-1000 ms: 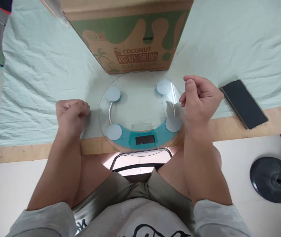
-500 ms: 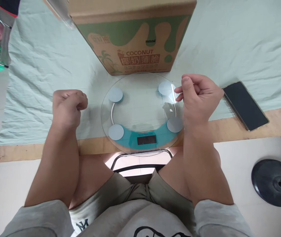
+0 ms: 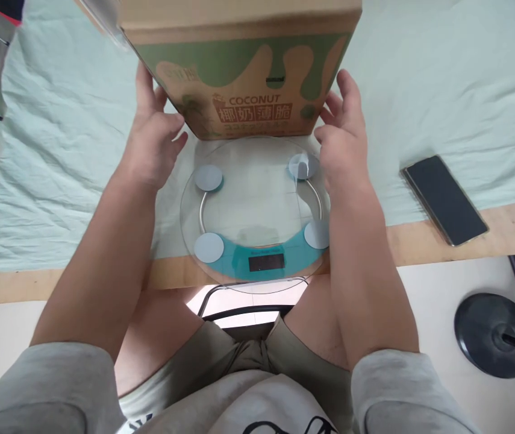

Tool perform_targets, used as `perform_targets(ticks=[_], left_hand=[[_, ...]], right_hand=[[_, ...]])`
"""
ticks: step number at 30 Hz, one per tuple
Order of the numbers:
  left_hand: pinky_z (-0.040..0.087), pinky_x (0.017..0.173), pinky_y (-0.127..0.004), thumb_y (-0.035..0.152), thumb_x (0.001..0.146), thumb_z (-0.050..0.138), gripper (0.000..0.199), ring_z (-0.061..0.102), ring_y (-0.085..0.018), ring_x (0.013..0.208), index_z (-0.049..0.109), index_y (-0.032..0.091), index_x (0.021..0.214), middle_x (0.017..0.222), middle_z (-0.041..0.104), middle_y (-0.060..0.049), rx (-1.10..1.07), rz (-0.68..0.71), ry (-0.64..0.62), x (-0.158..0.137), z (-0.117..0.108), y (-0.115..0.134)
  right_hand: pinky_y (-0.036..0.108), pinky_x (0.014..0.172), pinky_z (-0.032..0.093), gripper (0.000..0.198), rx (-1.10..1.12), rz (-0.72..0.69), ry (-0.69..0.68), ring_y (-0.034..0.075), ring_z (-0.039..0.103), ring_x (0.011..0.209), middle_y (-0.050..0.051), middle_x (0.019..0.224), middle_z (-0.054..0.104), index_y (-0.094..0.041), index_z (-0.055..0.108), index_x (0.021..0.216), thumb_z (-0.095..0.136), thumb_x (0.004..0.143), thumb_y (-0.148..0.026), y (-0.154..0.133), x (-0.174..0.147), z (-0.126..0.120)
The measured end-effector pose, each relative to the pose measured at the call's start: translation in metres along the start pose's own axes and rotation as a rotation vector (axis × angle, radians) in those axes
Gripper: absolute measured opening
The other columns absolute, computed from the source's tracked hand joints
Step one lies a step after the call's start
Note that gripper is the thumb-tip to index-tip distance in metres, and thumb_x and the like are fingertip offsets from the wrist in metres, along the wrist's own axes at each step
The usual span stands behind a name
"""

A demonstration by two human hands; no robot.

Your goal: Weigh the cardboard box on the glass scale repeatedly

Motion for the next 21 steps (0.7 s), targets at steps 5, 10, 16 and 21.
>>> perform_targets(ticks=[5,10,16,21], left_hand=[[0.041,0.132,-0.067,0.018,0.079,0.077,0.08,0.047,-0.035,0.158,0.053,0.037,0.153,0.164,0.054,0.006,-0.151,-0.061,-0.029,-0.004,0.032,0.003],[0.05,0.131,-0.051,0.012,0.068,0.083,0.09,0.05,-0.028,0.151,0.054,0.034,0.151,0.166,0.053,0.008,-0.224,-0.04,-0.018,-0.007,0.036,0.003],[0.037,0.139,-0.064,0.0,0.072,0.071,0.091,0.043,-0.035,0.161,0.052,0.034,0.155,0.162,0.055,0.01,-0.218,-0.141,0.12,-0.02,0.033,0.039],[0.035,0.14,-0.07,0.029,0.062,0.099,0.076,0.036,-0.041,0.166,0.072,0.037,0.132,0.154,0.06,0.012,-0.266,0.105,0.016,-0.081,0.042,0.119]], right_hand=[[0.042,0.127,0.049,0.115,0.081,0.009,-0.115,0.015,0.048,0.155,-0.005,0.168,0.05,-0.038,0.024,0.16,0.052,0.052,-0.01,-0.007,0.004,0.017],[0.044,0.117,0.057,0.118,0.081,0.027,-0.116,0.02,0.055,0.147,-0.014,0.165,0.051,-0.049,0.032,0.156,0.054,0.045,-0.012,-0.016,-0.004,0.025],[0.04,0.113,0.055,0.111,0.125,-0.131,-0.13,0.018,0.064,0.133,-0.01,0.16,0.058,-0.041,0.039,0.15,0.048,0.043,-0.013,-0.063,-0.019,0.026],[0.037,0.118,0.055,0.108,0.052,-0.32,-0.148,0.017,0.065,0.132,-0.006,0.158,0.059,-0.038,0.037,0.16,0.054,0.055,-0.017,-0.125,-0.062,0.023]])
Point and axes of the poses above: each hand's wrist, its own x-axis towards the middle knuckle, its own z-axis out of the palm, y = z × x, the point moved 9 cm from there along x, towards the middle knuckle
